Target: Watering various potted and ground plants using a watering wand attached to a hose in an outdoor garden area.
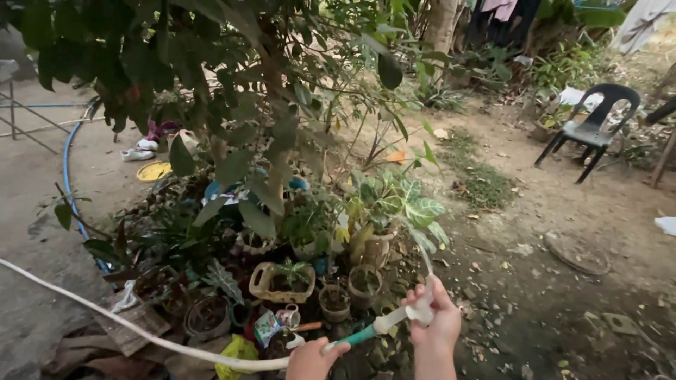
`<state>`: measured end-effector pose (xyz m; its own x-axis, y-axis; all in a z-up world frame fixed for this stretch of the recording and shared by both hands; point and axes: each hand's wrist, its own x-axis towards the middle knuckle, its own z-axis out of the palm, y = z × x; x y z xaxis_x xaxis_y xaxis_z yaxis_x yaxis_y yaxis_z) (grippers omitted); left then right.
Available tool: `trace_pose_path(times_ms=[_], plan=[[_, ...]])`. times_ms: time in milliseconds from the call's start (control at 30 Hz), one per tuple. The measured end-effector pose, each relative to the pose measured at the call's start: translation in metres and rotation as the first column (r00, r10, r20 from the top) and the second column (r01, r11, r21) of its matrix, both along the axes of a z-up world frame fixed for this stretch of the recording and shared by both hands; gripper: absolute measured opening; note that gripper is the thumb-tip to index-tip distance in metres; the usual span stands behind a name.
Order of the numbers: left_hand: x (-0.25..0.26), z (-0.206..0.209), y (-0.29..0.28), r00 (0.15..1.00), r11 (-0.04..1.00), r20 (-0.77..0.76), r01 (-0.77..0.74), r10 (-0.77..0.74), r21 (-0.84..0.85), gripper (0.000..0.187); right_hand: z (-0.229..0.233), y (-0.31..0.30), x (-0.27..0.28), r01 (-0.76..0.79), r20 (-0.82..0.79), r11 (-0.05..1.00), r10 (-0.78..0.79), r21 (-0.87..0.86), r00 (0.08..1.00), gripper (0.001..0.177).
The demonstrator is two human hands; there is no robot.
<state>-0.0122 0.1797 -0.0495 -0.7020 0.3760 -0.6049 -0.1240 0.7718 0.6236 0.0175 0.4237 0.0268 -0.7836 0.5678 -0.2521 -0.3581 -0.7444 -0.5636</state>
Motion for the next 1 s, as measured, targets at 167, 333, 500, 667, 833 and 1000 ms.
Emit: trace_pose_path(times_ms=[167,333,500,667,833,1000], plan=[[0.009,-0.001,-0.001,1.000,1.000,0.015,-0.009,0.009,0.017,0.063,0.003,-0.005,0.011,-0.003,-0.035,1.000,0.003,0.012,0.999,0.013],[0.007,-0.008,-0.003,0.999,0.998,-0.042,0.027,-0.025,0.048,0.065,0.015,-0.015,0.021,0.034,-0.072,0.999,-0.031,0.029,0.997,0.014],[0.009,-0.015,-0.002,0.999,0.998,-0.015,-0.031,0.032,0.058,0.064,0.008,-0.017,0.022,0.017,-0.099,0.998,-0.011,0.059,0.995,0.024],[0.010,-0.027,-0.003,0.998,0.999,-0.057,-0.025,0.027,0.035,0.065,0.014,-0.024,0.025,0.006,-0.092,0.998,0.001,0.067,0.996,0.020],[0.011,-0.023,-0.006,0.999,0.999,-0.018,-0.042,0.042,0.031,0.064,0.012,-0.025,0.024,0.002,-0.110,0.999,0.004,0.054,0.994,0.016],[-0.012,-0.035,-0.004,0.976,0.991,0.218,0.040,-0.012,-0.125,0.104,-0.008,-0.016,0.019,-0.038,-0.131,0.998,0.046,0.057,0.990,0.017]])
